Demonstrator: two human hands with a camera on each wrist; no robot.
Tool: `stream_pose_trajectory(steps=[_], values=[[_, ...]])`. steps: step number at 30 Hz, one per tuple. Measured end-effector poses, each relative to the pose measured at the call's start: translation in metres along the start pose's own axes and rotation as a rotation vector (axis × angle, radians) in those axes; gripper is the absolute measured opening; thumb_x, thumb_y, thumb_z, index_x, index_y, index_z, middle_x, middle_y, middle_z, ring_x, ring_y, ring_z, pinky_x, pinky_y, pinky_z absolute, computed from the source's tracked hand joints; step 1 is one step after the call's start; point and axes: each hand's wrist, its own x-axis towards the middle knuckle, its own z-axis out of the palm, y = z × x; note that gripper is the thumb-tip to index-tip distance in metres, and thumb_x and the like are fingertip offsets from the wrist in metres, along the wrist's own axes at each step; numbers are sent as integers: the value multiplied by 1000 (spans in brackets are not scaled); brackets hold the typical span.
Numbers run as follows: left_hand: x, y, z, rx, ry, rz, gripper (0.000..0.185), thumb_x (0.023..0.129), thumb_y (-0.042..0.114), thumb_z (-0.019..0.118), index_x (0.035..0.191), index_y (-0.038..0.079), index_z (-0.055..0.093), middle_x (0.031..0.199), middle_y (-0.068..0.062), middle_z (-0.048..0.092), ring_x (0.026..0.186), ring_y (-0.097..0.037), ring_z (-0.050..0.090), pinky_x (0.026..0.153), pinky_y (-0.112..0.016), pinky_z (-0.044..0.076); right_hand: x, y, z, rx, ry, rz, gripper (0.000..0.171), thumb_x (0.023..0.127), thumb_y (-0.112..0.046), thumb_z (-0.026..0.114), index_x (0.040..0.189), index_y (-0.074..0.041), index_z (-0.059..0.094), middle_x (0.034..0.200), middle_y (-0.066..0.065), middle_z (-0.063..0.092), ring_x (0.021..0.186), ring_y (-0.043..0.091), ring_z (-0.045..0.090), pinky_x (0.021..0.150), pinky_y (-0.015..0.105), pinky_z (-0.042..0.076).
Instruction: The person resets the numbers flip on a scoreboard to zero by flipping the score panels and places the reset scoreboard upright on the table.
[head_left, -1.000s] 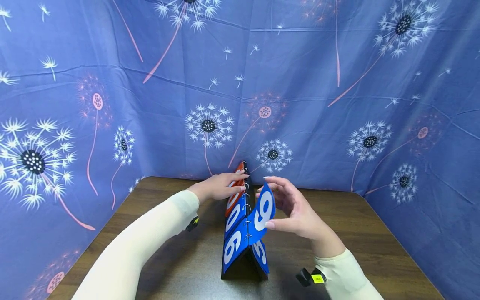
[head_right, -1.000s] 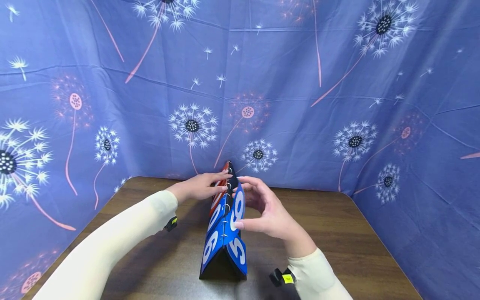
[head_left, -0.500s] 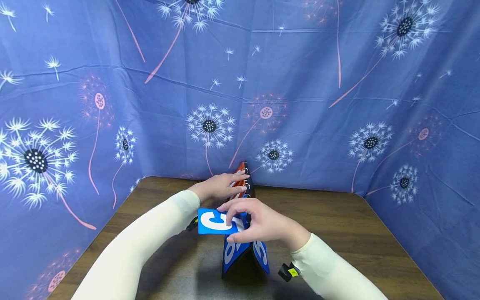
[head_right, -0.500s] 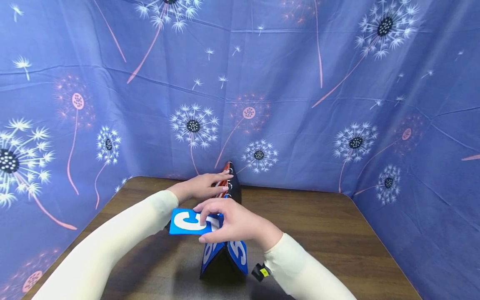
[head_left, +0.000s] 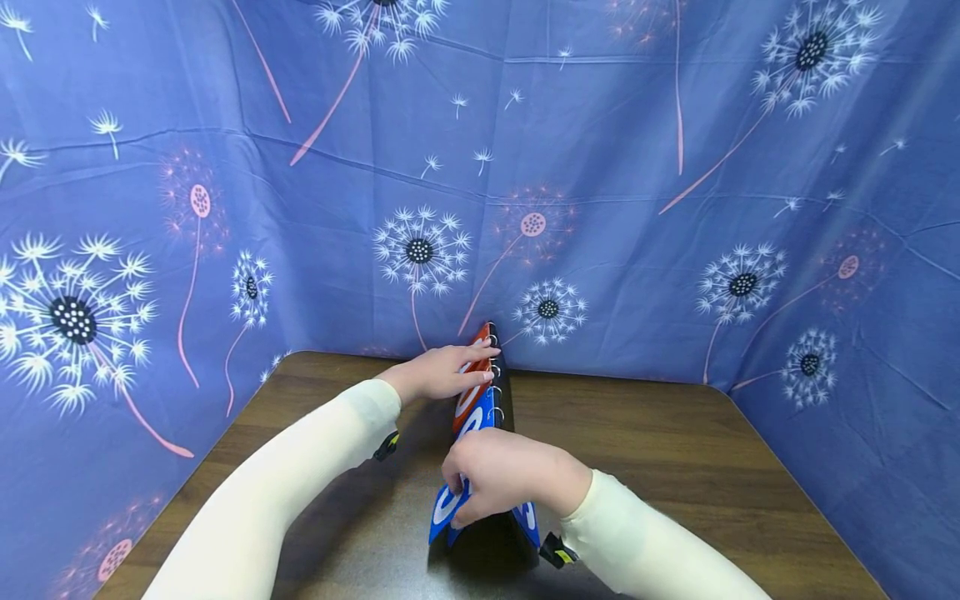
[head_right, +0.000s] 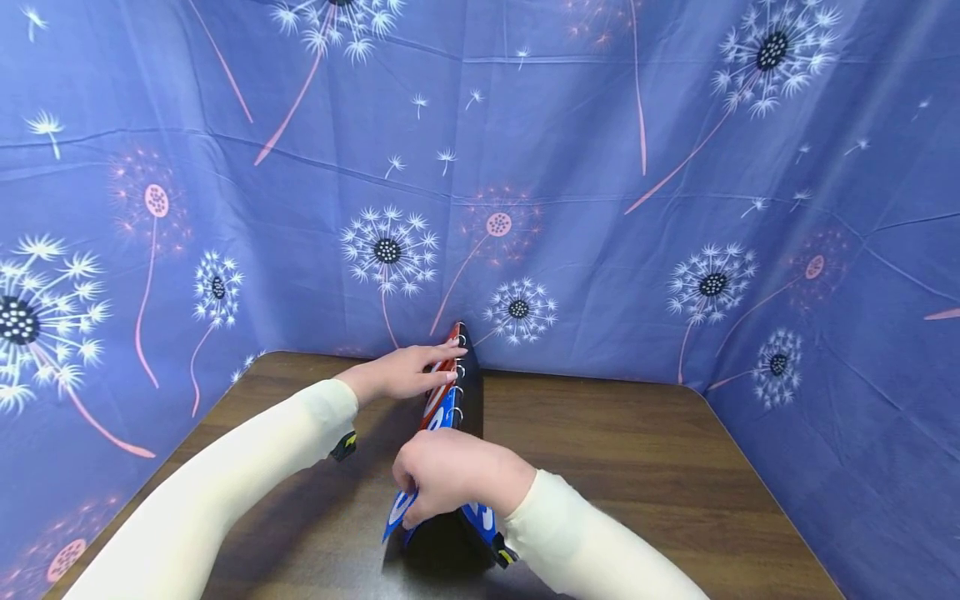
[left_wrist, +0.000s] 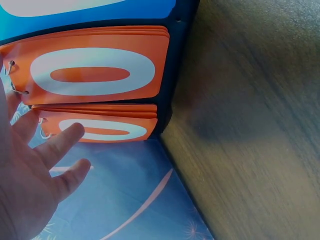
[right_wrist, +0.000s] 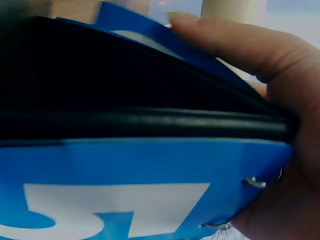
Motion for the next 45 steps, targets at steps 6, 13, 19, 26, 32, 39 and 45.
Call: stream_pose_trajectory(steps=[6,13,19,26,32,39,45], values=[[1,0,1,21,7,13,67,99,72,40,159,44,33,172,5,23,159,-25,28,126,-56,27,4,-8,2,-65,-47,88,21,77,-36,90,75,-27,71,63,-22,58,60,0,54,55,17,45],[1,-1,2,23,7,-4,65,99,73,41,158,49,32,172,7,23,159,-24,28,126,-55,28,2,-7,4,-36,-57,96,22,79,-45,88,83,-26,77,67,-22,62,61,-1,56,57,16,47],[1,-1,4,20,-3,-15,66,98,73,41,158,49,32,172,9,22,158,-22,29,126,-56,29,-13,7,0,195,122,-124,31,91,-50,74,105,-23,77,92,-18,73,81,-5,63,75,16,55],[1,1,0,-5,-7,-28,68,98,73,43,159,43,35,172,7,23,158,-24,29,126,-59,27,-54,38,-4,418,567,-205,23,85,-22,84,106,-20,72,102,-2,75,95,12,69,86,34,59],[0,1,1,-23,-5,-40,71,97,74,44,160,41,35,172,7,21,159,-25,28,126,-58,27,-76,59,24,432,529,50,59,75,-38,92,120,-22,59,116,-6,64,107,10,61,97,38,56],[0,-2,3,-37,-5,-40,69,96,75,44,158,47,34,172,9,21,158,-25,28,126,-59,27,-81,66,59,471,362,257,96,67,-58,92,143,-22,44,140,0,62,132,31,61,108,58,50],[0,0,2,-26,-10,-37,70,97,75,43,159,44,34,172,9,21,159,-26,28,125,-60,27,-80,65,75,491,371,292,101,65,-54,94,145,-31,38,132,-2,67,123,22,67,102,51,56]])
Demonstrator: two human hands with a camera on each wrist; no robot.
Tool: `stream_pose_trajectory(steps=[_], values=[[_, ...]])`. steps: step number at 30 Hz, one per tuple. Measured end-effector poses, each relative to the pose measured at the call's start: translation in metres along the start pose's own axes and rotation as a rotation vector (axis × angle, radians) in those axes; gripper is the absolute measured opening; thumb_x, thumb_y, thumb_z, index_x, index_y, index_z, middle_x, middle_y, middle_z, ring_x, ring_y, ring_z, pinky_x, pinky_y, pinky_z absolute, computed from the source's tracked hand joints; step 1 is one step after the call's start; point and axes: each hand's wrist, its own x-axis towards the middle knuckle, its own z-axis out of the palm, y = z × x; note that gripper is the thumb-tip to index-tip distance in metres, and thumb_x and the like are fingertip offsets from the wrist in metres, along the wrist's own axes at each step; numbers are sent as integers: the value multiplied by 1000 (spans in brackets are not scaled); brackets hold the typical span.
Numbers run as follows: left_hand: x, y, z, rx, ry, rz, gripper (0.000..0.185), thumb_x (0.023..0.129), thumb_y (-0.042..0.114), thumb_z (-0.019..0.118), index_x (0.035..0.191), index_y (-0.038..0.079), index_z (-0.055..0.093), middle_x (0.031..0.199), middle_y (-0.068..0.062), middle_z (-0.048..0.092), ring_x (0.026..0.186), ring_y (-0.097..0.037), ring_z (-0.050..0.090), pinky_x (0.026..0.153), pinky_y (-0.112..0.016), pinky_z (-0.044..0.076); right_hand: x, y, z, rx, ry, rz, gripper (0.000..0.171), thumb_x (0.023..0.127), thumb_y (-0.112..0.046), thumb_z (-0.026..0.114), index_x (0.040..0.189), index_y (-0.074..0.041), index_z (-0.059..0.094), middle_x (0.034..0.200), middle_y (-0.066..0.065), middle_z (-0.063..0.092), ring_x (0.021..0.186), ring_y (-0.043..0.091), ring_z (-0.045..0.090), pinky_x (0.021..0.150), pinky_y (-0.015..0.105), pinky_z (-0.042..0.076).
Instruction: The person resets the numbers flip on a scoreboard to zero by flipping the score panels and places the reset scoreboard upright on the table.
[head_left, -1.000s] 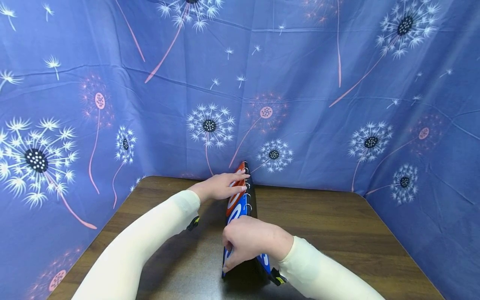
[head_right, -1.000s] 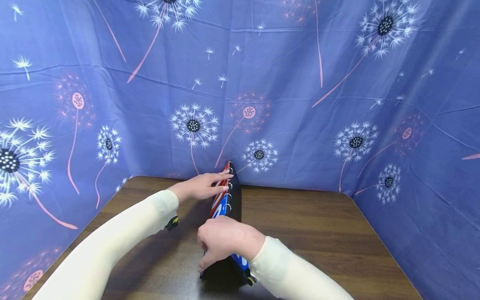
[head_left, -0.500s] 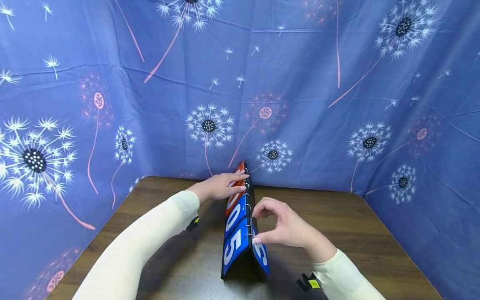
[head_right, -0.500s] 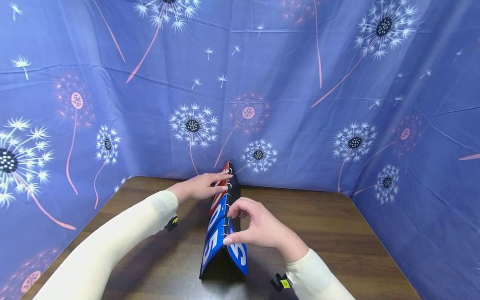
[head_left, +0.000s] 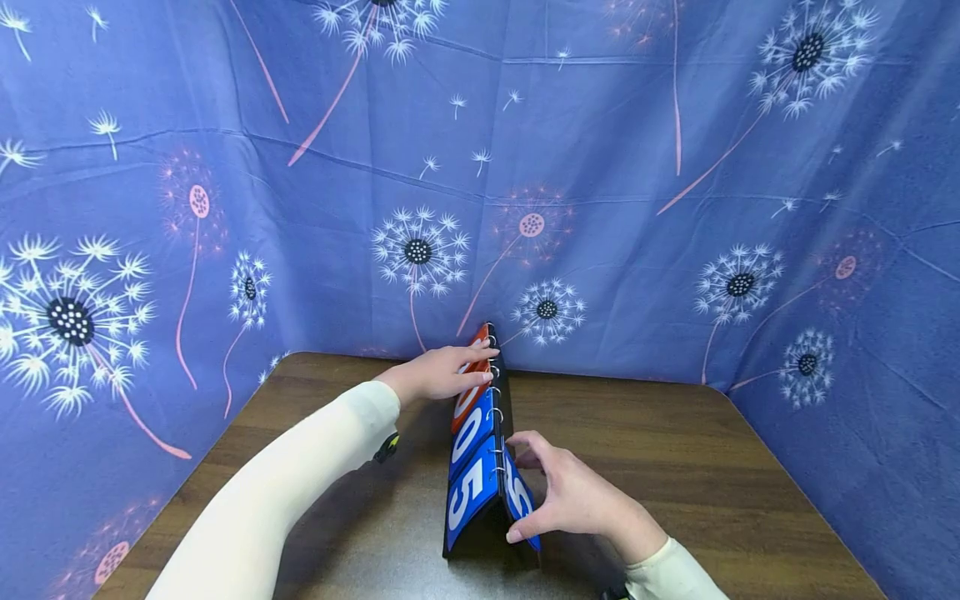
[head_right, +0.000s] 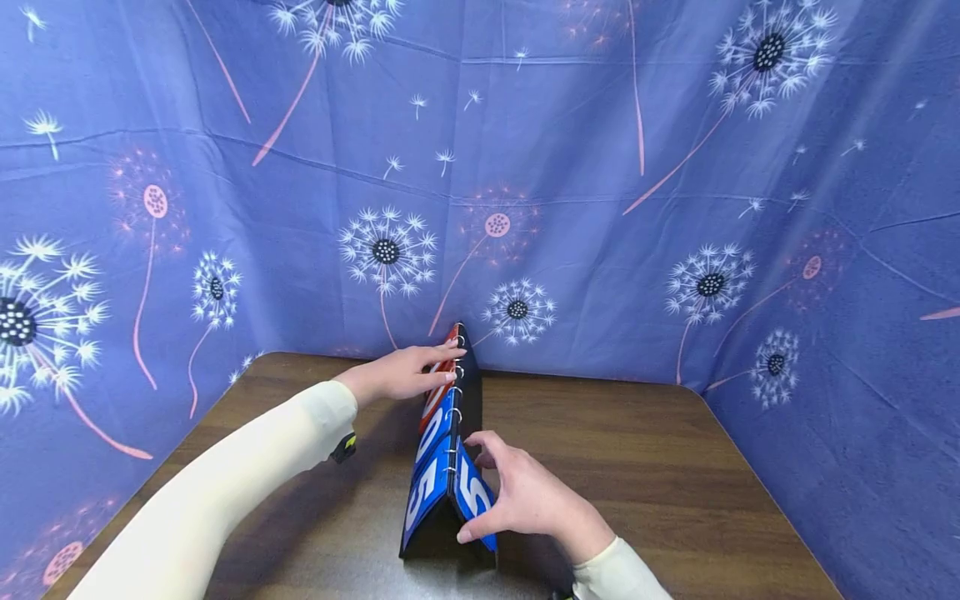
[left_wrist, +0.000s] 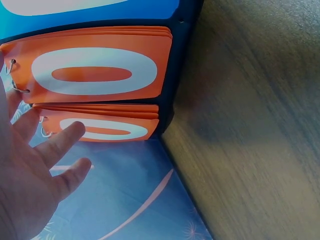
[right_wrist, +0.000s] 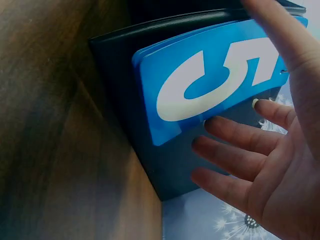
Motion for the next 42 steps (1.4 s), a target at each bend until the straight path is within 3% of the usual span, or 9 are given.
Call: stream_pose_trajectory(steps=[10,18,24,31,37,42], values=[[-2,3,-3,-8,-4,-5,70,97,73,44,160,43,34,173,7,20,159,-28,26,125,-63,25,-3,4,-4,-6,6,-23,90,67,-54,93,143,-28,51,127,-10,71,115,11,69,99,35,58],[-3,3,-2,-9,-7,-3,67,98,72,44,159,47,33,173,6,21,160,-28,25,126,-61,24,-6,2,-6,-56,26,-23,84,67,-58,91,137,-24,58,127,-9,72,117,16,70,101,41,57],[-2,3,-3,-3,-2,16,69,99,71,44,160,40,35,173,6,21,160,-27,25,126,-60,25,-7,2,-9,-78,40,-30,78,68,-63,88,130,-23,61,124,-8,74,117,25,72,101,45,57],[-1,1,-1,7,5,-5,71,97,73,43,160,42,34,173,7,21,159,-25,27,126,-59,26,-8,0,-13,-84,43,-20,75,68,-62,89,124,-22,60,119,-10,74,113,17,72,99,46,58],[1,0,0,20,8,-19,71,96,76,41,159,45,33,173,8,21,159,-25,27,126,-59,27,-13,0,-26,-55,-5,10,75,71,-55,91,130,-25,56,115,-11,70,106,10,67,90,35,60],[2,0,1,27,8,-29,70,96,77,41,159,48,32,173,10,20,159,-25,27,125,-60,28,-22,1,-46,-41,-24,19,75,74,-47,90,137,-27,55,123,-10,67,109,12,64,88,29,58]])
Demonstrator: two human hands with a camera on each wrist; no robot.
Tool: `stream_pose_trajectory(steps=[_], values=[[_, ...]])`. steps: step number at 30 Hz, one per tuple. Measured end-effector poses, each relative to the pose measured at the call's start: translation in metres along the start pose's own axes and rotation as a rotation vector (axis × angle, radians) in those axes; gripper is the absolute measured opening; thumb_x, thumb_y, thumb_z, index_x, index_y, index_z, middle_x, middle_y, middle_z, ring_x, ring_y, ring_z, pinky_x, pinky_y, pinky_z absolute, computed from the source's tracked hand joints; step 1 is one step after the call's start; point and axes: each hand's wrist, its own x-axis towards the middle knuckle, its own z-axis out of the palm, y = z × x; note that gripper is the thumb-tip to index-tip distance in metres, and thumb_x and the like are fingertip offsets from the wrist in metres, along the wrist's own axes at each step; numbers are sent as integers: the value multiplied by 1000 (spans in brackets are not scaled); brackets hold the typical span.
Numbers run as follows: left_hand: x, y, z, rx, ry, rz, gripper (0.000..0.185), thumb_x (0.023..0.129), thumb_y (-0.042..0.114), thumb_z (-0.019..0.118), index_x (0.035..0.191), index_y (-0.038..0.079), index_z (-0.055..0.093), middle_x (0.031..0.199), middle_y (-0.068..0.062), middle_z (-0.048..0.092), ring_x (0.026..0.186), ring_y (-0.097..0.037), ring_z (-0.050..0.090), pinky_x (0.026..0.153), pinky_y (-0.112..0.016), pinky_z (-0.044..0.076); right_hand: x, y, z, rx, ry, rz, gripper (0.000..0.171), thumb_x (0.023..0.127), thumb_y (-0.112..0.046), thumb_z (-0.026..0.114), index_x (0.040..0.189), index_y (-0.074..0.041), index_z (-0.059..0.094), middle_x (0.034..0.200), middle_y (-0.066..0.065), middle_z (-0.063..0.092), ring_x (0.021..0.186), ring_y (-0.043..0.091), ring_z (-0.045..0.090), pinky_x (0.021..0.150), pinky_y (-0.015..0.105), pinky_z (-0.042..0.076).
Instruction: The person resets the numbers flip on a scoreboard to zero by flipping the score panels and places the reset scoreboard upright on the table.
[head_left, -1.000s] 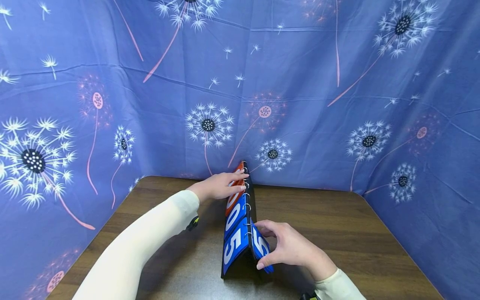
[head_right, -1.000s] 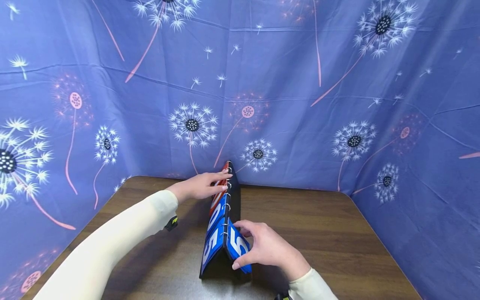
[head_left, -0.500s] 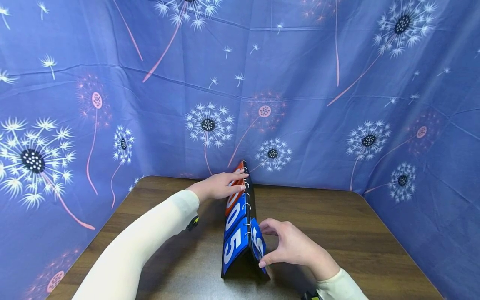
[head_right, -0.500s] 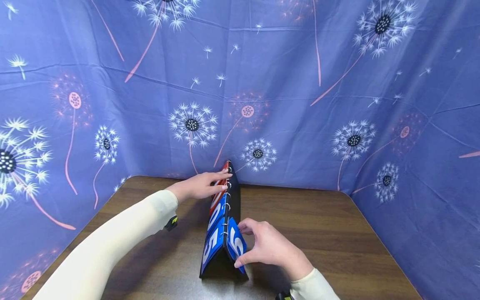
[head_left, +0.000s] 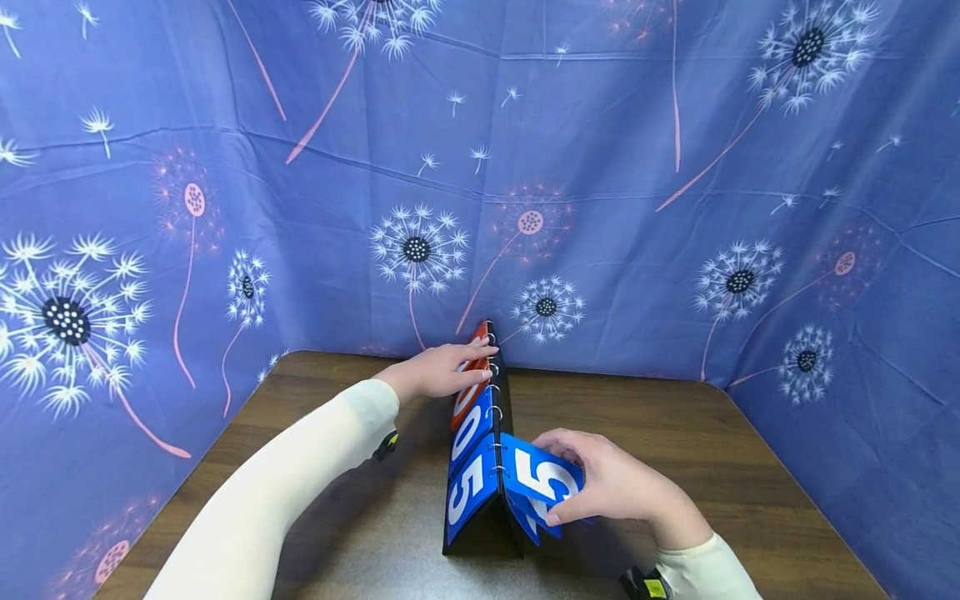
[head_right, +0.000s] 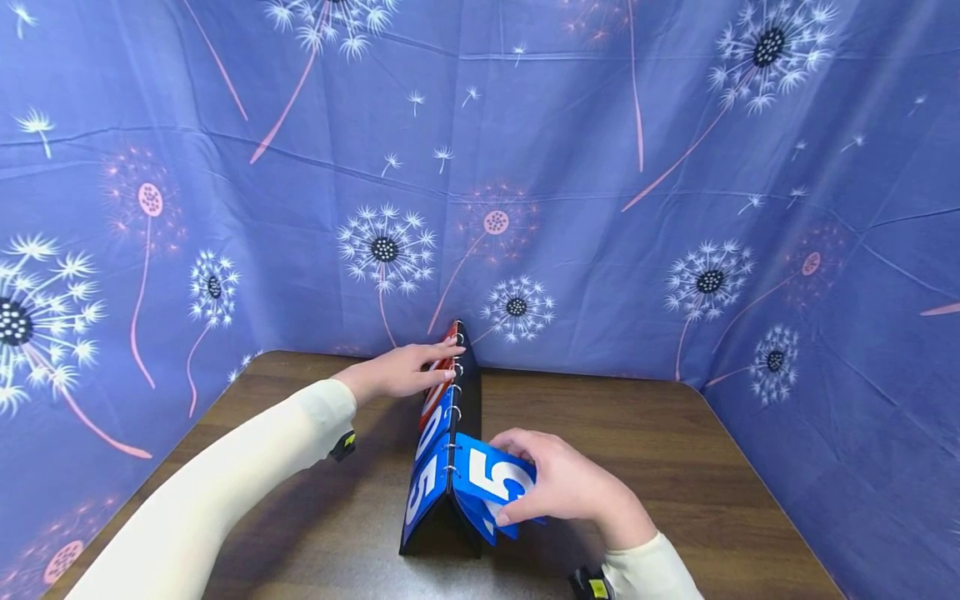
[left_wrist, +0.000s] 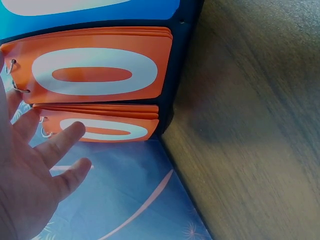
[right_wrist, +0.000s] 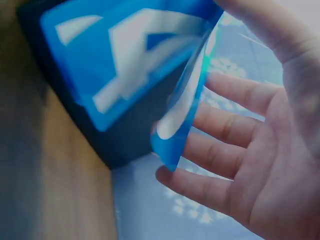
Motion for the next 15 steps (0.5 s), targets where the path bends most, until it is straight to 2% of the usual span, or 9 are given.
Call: stream_pose_trajectory(steps=[3,6,11,15], values=[[0,0,0,2,1,6,70,96,77,41,159,47,32,173,11,20,159,-26,27,125,-61,27,-8,0,-12,12,28,-4,73,75,-43,90,138,-31,55,128,-10,65,112,15,62,87,28,57],[0,-1,1,2,4,17,71,96,77,41,159,47,32,173,11,21,159,-25,27,125,-60,27,-16,-1,-23,-16,110,-35,70,76,-42,90,136,-33,57,128,-10,65,109,14,61,84,26,55],[0,-2,1,-5,6,19,71,96,77,41,159,47,32,172,12,20,159,-25,28,125,-60,28,-23,-9,-36,-47,246,-141,59,77,-33,90,129,-27,63,117,-10,67,98,11,61,77,26,52],[0,-2,1,-6,4,15,71,96,76,42,159,46,32,172,14,20,159,-25,28,124,-61,29,-21,-17,-46,-42,287,-209,57,77,-27,91,127,-26,63,109,-9,69,91,11,62,77,26,53]])
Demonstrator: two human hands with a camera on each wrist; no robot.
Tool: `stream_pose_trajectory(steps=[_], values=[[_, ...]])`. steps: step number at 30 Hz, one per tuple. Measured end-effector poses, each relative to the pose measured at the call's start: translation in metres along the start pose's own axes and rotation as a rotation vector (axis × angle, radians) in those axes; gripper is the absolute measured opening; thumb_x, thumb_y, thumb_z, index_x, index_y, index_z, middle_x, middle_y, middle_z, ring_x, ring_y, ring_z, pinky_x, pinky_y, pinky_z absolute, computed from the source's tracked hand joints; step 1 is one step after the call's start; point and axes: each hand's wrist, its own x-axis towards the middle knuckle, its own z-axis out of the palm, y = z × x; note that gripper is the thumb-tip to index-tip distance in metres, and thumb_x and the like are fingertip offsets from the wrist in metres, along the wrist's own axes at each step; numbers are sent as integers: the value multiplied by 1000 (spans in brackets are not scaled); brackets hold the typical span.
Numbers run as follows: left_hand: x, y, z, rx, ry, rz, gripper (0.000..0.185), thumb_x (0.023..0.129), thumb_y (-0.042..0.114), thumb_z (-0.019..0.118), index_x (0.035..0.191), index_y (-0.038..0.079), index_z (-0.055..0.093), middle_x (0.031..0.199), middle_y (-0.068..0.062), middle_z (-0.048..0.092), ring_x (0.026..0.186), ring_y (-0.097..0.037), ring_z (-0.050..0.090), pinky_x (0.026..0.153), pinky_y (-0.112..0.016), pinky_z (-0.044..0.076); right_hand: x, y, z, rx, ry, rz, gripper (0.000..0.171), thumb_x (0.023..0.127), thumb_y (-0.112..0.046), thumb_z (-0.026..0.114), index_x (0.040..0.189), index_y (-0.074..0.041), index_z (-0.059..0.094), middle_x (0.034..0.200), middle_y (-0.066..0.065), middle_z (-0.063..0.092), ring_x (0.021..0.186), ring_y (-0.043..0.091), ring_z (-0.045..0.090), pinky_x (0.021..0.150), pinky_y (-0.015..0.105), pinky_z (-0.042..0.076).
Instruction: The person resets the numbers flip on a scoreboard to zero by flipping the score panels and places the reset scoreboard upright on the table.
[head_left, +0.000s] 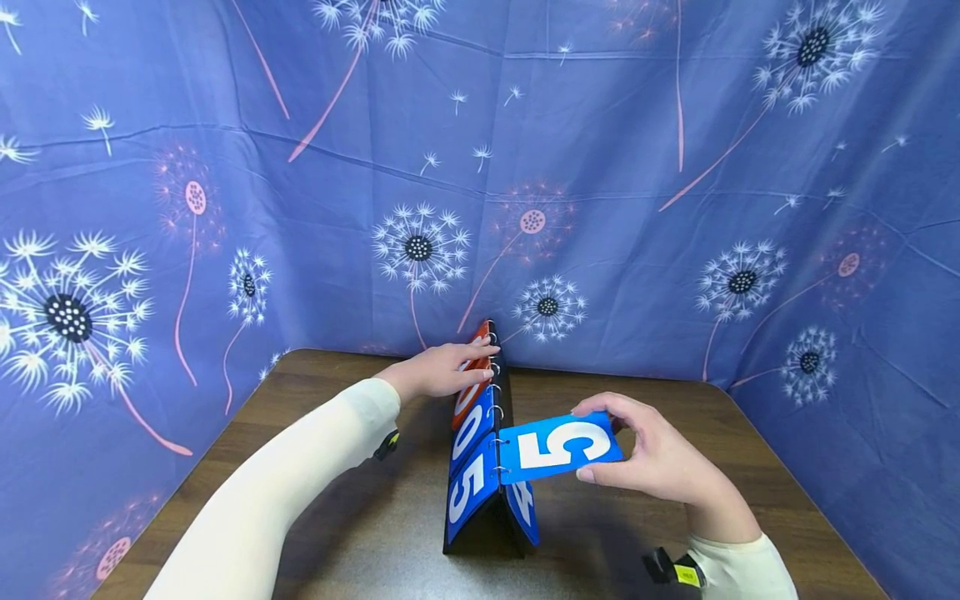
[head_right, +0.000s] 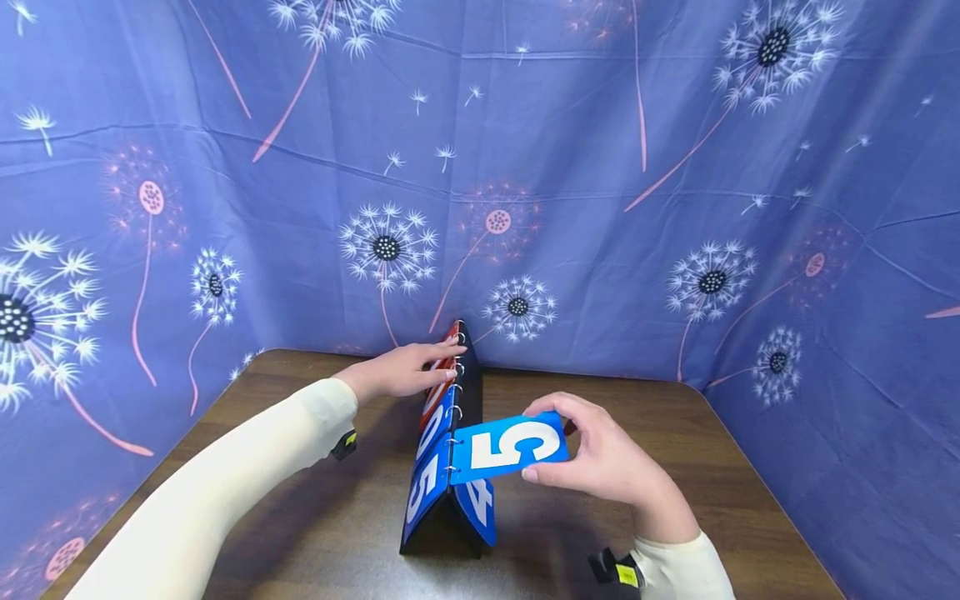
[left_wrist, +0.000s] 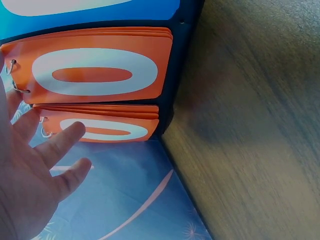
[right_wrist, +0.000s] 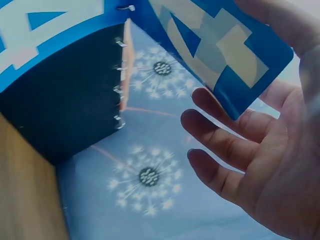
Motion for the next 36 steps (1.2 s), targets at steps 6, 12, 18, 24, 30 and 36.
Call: stream_pose_trajectory(steps=[6,12,18,24,30,36], values=[[0,1,-1,7,-2,-10,65,95,77,41,156,55,31,172,12,21,159,-25,28,124,-61,28,23,-17,-14,41,-62,8,65,77,-29,91,132,-31,57,113,-6,69,92,13,66,81,28,56],[-1,3,-3,11,-17,-14,64,96,77,40,156,56,30,172,10,22,158,-27,29,124,-63,28,54,-42,-13,102,-126,-36,80,75,-30,93,142,-33,48,124,-4,65,103,13,68,91,31,58],[-3,5,-4,-20,-19,-34,74,94,77,44,160,45,31,170,7,31,156,-28,35,122,-63,30,87,-61,14,187,-206,-121,91,77,-28,91,151,-37,38,136,-7,56,125,16,61,108,46,53],[0,7,-6,7,-47,35,67,100,61,51,161,42,31,173,4,23,158,-29,30,124,-64,27,105,-65,58,171,-306,-246,72,81,-32,87,143,-27,52,143,-8,58,129,11,59,109,40,52],[0,6,-4,0,-29,34,63,101,67,44,159,44,35,172,7,22,157,-27,32,124,-61,30,107,-63,86,81,-442,-285,31,86,-37,80,113,-25,71,141,-4,64,130,7,59,99,30,54],[-2,3,-4,5,4,61,62,101,67,43,159,46,34,173,6,22,157,-28,31,125,-56,31,107,-69,105,-103,-583,-239,25,87,-37,81,106,-21,76,117,-8,74,100,-1,63,87,16,53]])
